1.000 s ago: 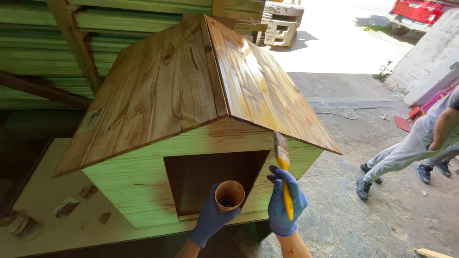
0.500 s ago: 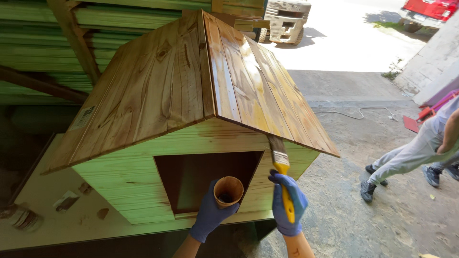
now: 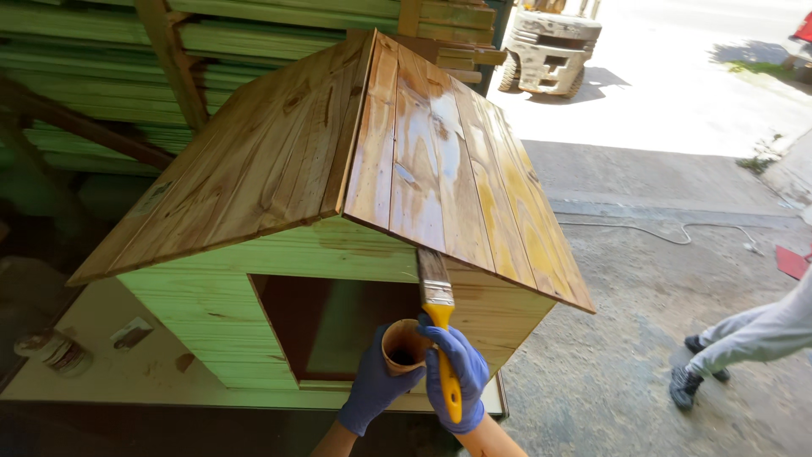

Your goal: The person pours a liquid from a bottle into a small cup, then uses a paintbrush to apply the liquid to the surface of a wooden structure. The person repeatedly dips the brush into the cup and applies the liquid to the roof and sides of the structure.

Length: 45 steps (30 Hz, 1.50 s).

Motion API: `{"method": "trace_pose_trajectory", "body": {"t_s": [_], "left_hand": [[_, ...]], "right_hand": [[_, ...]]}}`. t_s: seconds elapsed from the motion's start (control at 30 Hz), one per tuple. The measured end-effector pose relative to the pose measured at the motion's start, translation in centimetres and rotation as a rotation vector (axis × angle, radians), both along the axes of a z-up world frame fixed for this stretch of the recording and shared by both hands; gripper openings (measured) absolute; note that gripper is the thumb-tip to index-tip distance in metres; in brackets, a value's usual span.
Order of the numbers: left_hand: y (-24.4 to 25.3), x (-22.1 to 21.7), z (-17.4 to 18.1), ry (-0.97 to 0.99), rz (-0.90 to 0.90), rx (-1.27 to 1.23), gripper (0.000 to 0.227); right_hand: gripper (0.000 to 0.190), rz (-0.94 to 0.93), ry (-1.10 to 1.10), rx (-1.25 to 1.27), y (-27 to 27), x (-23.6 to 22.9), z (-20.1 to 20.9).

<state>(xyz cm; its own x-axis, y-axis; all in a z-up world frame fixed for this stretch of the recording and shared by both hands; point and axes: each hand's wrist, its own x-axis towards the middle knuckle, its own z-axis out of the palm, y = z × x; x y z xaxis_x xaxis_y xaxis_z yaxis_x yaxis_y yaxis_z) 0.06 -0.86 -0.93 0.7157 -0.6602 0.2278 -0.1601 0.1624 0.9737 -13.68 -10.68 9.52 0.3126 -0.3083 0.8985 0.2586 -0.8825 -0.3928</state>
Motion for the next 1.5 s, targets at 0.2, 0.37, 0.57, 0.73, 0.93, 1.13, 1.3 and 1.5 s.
{"method": "trace_pose_trajectory", "body": {"t_s": [0.2,0.37,0.57,0.73,0.93,1.13,1.3,1.5], "left_hand": [[-2.5,-1.5,-2.2,-0.025,0.067,0.206,0.092],[-4.5,-4.0,-1.3,-0.015,0.026,0.168,0.087],[-5.1,-5.6,-2.3,-0.005,0.011,0.024,0.085],[-3.3,-6.1,2.8,-0.027,-0.018,-0.1,0.07],[-3.8,-2.5,-4.1,0.017,0.053,-0.011,0.082],[-3.3,-1.5,-2.9,0.037,0.048,0.151,0.085],[-2.3,-1.4,-2.0,0.039,-0.065,0.111,0.086],[-0.5,-1.4,-1.5,-0.01,-0.11,0.12,0.085]], "right_hand": [[0.02,-0.006,-0.079,0.141,-2.7,-4.8,-0.2],[0.023,-0.059,-0.112,0.273,-5.3,-8.1,-4.3],[0.025,0.085,-0.129,0.075,-4.1,-5.9,-2.4],[0.025,0.045,-0.015,-0.075,-4.5,-3.1,-3.6],[0.021,-0.038,-0.065,0.025,-4.3,-2.8,-2.3],[0.026,-0.05,-0.084,0.183,-5.7,-5.8,-4.0],[0.026,-0.176,-0.13,0.107,-5.2,-6.3,-6.6],[0.031,-0.079,-0.109,0.019,-2.1,-3.3,-3.3]]}}
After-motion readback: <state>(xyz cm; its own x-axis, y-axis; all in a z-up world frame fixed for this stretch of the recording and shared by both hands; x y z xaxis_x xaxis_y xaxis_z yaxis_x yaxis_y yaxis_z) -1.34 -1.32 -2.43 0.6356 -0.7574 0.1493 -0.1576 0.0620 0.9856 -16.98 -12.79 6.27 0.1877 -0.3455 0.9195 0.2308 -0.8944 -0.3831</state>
